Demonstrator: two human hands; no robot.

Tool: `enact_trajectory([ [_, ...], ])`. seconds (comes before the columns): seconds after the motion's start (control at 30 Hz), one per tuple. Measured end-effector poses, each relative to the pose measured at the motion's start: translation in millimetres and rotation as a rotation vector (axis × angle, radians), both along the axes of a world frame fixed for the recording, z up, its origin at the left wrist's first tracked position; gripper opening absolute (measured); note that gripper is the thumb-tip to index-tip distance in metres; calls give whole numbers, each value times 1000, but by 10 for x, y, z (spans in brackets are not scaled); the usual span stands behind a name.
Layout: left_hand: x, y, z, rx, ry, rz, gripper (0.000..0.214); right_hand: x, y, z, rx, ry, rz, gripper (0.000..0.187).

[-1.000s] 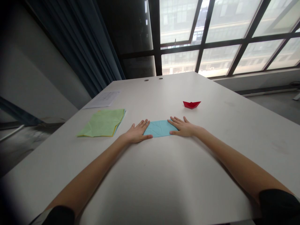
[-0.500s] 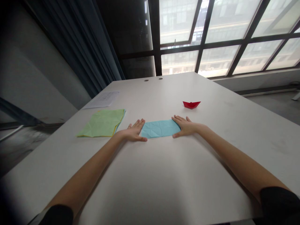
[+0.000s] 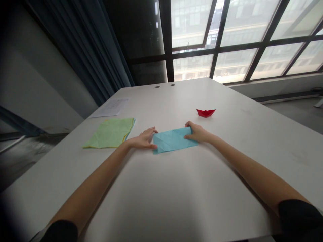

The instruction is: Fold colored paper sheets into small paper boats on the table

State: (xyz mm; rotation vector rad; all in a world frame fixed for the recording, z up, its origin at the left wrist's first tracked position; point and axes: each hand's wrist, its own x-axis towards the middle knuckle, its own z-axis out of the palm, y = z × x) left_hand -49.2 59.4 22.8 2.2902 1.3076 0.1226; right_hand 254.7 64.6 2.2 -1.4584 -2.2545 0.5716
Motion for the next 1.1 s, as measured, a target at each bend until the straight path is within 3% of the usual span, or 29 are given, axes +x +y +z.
enact_trajectory([
  [0.1, 41, 59, -29, -81, -347, 87, 48, -14, 29, 0, -41, 217, -53, 39],
  [0.23, 139, 89, -96, -297, -759, 306, 37, -51, 53, -17, -148, 677, -132, 41],
  [0.33, 189, 96, -125, -304, -948, 451, 30, -74, 35, -11, -355, 941, -186, 48],
  [0.43, 201, 111, -137, -261, -1094, 538, 26, -69, 18, -10, -543, 1048, -217, 57],
  [0.53, 195, 133, -141, -209, -1208, 618, 23, -50, 23, -29, -673, 1079, -174, 56],
  [0.63, 194, 146, -134, -170, -1259, 665, 20, -54, 34, -52, -734, 980, -128, 40],
  [0.8, 213, 108, -92, -236, -1144, 757, 26, -133, 23, -39, -603, 832, -138, 19],
  [0.97, 222, 46, -100, -426, -1053, 615, 46, -170, 7, 7, -477, 899, -275, 14],
  [1.1, 217, 71, -141, -296, -1114, 559, 49, -156, -8, 8, -435, 871, -243, 34],
])
